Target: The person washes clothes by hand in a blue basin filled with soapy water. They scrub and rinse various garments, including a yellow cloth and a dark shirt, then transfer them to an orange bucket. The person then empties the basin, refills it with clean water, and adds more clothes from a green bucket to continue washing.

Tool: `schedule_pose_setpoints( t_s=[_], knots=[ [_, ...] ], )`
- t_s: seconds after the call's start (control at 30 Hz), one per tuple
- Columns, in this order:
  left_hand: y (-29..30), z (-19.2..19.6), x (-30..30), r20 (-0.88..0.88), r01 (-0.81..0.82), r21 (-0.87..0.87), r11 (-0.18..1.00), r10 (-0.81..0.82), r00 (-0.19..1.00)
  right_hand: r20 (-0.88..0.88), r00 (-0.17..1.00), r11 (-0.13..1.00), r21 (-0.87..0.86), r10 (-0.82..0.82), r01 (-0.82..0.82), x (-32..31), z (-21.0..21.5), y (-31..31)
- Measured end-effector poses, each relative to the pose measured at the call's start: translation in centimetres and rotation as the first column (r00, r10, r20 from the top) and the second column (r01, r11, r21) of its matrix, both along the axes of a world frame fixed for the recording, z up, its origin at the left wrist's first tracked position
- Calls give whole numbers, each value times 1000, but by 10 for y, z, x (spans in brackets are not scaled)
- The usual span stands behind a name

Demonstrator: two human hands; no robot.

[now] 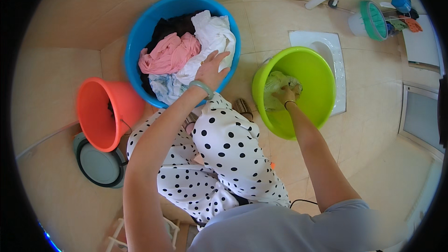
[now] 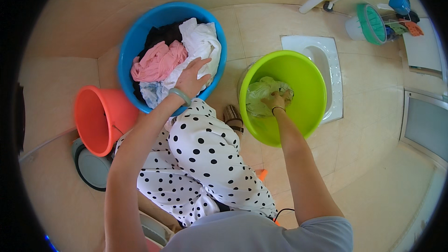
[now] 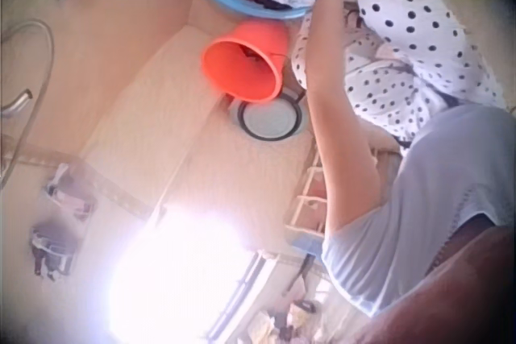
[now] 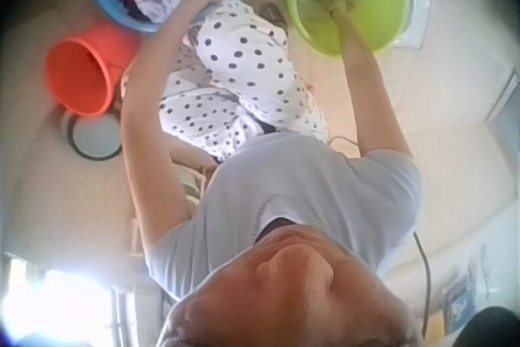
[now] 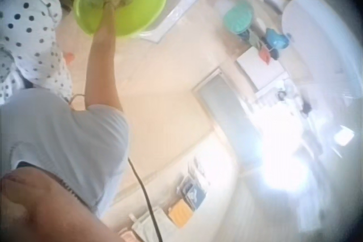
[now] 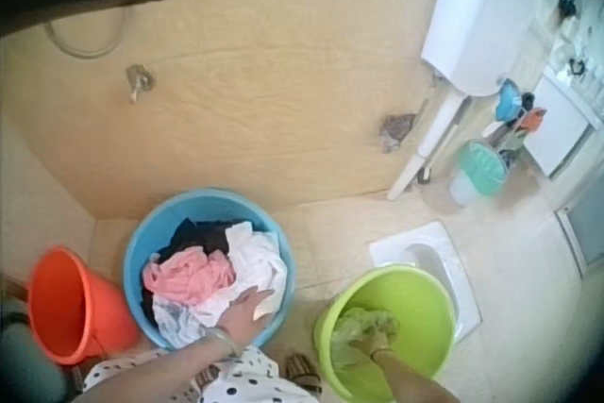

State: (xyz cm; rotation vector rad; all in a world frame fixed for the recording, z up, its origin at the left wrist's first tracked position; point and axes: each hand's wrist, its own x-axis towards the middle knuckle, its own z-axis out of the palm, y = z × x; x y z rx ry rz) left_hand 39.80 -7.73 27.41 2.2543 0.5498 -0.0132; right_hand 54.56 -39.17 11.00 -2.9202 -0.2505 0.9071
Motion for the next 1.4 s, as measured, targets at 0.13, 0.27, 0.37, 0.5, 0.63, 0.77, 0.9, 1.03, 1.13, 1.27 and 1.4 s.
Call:
schedule_pose_setpoints(
  t_s=[0.13, 0.27, 0.37, 0.5, 0.63, 0.77, 0.9, 1.03, 1.13, 1.27, 1.4],
  knots=[
    [1, -7, -7, -72, -9, -30, 999, 7, 997, 232, 966, 988, 125, -118, 90, -2, -22, -20],
    [-1, -6, 5, 62, 36, -63, 997, -32, 998, -109, 931, 909, 205, -348, 364, 36, -3, -42],
    [-7, 2, 14, 40, -43, -114, 993, 48, 998, -349, 796, 638, 477, -494, 605, 52, 51, -46],
    [-16, 20, 41, 43, 20, -345, 938, -6, 999, -584, 711, 242, 681, -391, 692, 54, 139, -63],
    [-29, 46, 58, 47, 126, -635, 762, -124, 991, -634, 730, 85, 737, -256, 670, 42, 234, -57],
    [-40, 87, 62, 37, 299, -689, 661, -380, 924, -656, 733, -72, 752, -177, 655, 14, 340, -30],
    [-60, 81, 64, 165, 573, -422, 702, -562, 811, -572, 815, -257, 805, -91, 536, 3, 395, -28],
    [-61, 82, 74, 279, 506, -513, 693, -423, 862, -386, 923, -405, 842, 13, 358, 4, 436, 4],
    [-43, 102, 73, 182, 153, -958, 243, 100, 978, -108, 994, -399, 913, -21, 91, 11, 438, 43],
    [2, 138, 46, 130, 68, -986, 154, 444, 887, -247, 946, -465, 826, 210, 319, 12, 411, 107],
    [54, 129, 7, 153, -35, -960, 277, 627, 764, -449, 871, -319, 810, 202, 492, -5, 373, 179]
  ],
)
